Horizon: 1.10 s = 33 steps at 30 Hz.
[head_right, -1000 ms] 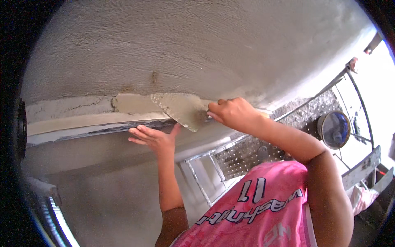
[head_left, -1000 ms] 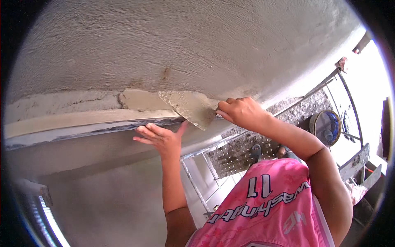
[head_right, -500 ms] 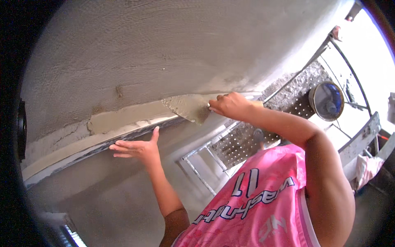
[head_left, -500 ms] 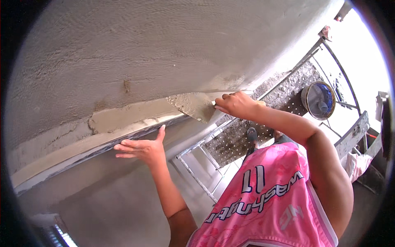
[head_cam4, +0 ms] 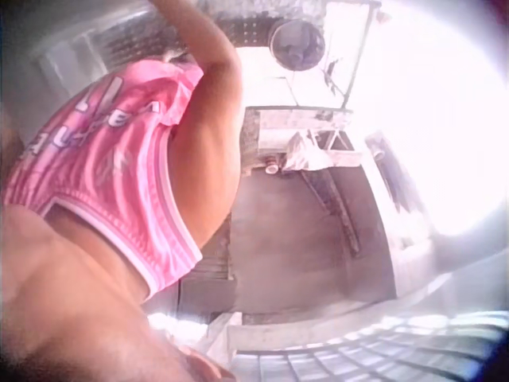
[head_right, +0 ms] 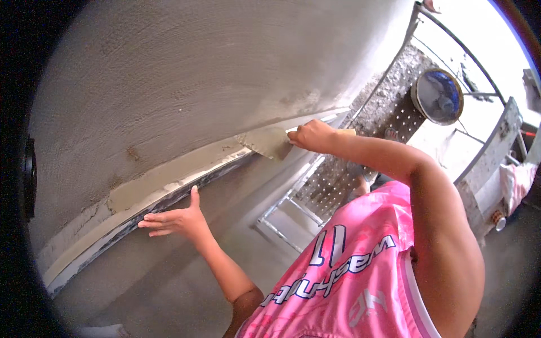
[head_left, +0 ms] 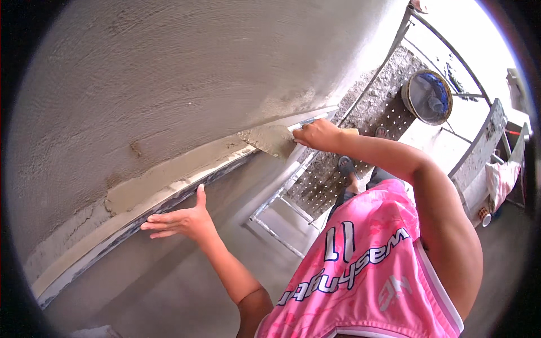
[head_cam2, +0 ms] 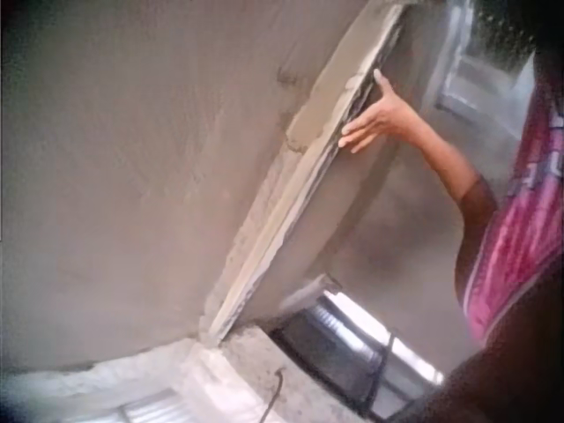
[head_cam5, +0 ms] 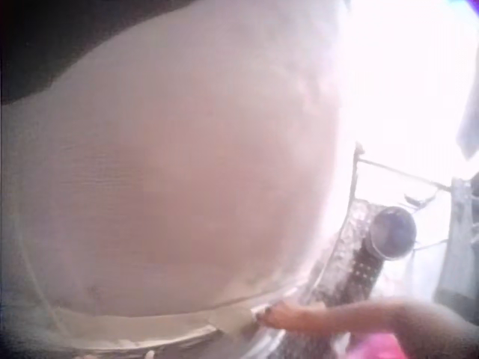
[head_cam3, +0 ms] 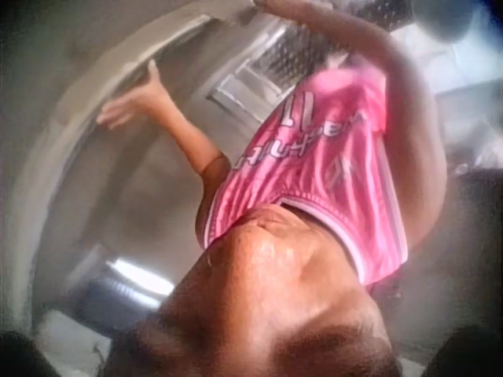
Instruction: The person applies plaster mortar onto an upper wall section using a trowel and smooths the wet plaster surface along a guide rail by hand with a long metal straightedge.
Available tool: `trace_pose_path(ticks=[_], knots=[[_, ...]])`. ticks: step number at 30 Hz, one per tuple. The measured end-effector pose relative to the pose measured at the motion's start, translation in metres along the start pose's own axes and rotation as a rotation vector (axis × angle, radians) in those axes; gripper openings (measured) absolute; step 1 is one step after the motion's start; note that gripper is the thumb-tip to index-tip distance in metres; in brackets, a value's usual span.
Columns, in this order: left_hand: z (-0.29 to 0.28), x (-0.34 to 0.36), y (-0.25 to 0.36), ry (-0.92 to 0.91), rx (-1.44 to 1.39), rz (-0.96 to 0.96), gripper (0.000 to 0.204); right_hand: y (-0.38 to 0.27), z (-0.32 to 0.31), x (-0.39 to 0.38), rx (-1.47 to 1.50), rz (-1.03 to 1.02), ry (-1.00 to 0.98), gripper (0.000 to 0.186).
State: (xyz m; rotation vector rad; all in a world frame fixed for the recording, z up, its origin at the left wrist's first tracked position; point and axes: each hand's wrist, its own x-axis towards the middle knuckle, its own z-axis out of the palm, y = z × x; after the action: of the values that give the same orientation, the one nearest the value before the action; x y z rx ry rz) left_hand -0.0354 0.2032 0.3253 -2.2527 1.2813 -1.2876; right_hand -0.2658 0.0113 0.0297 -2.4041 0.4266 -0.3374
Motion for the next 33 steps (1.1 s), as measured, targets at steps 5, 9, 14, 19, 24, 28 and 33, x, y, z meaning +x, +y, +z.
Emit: trace_pose_path(ticks=[5, 9, 14, 19, 24, 28, 33], knots=[[-0.001, 0.001, 0.001, 0.029, 0.017, 0.014, 0.158, 0.017, 0.013, -0.04, 0.213, 0.144, -0.046, 0.033], [0.0, 0.003, 0.001, 0.068, 0.014, 0.029, 0.157, 0.015, 0.031, -0.072, 0.961, 0.335, -0.123, 0.043], [0.0, 0.002, 0.001, 0.087, 0.018, 0.043, 0.157, -0.023, 0.033, -0.081, 1.777, 0.504, -0.269, 0.043], [-0.001, 0.003, 0.003, 0.059, 0.031, 0.051, 0.157, -0.046, 0.02, -0.064, 1.513, 0.463, -0.137, 0.045], [-0.006, 0.004, 0.006, 0.03, 0.015, 0.029, 0.158, -0.042, 0.024, -0.041, 0.705, 0.221, 0.088, 0.04], [-0.005, 0.003, 0.006, 0.012, 0.013, 0.004, 0.159, -0.035, 0.022, -0.027, 0.52, 0.137, 0.05, 0.032], [-0.006, 0.003, 0.005, 0.001, 0.012, -0.005, 0.16, -0.022, 0.033, 0.004, 0.342, 0.018, 0.162, 0.029]])
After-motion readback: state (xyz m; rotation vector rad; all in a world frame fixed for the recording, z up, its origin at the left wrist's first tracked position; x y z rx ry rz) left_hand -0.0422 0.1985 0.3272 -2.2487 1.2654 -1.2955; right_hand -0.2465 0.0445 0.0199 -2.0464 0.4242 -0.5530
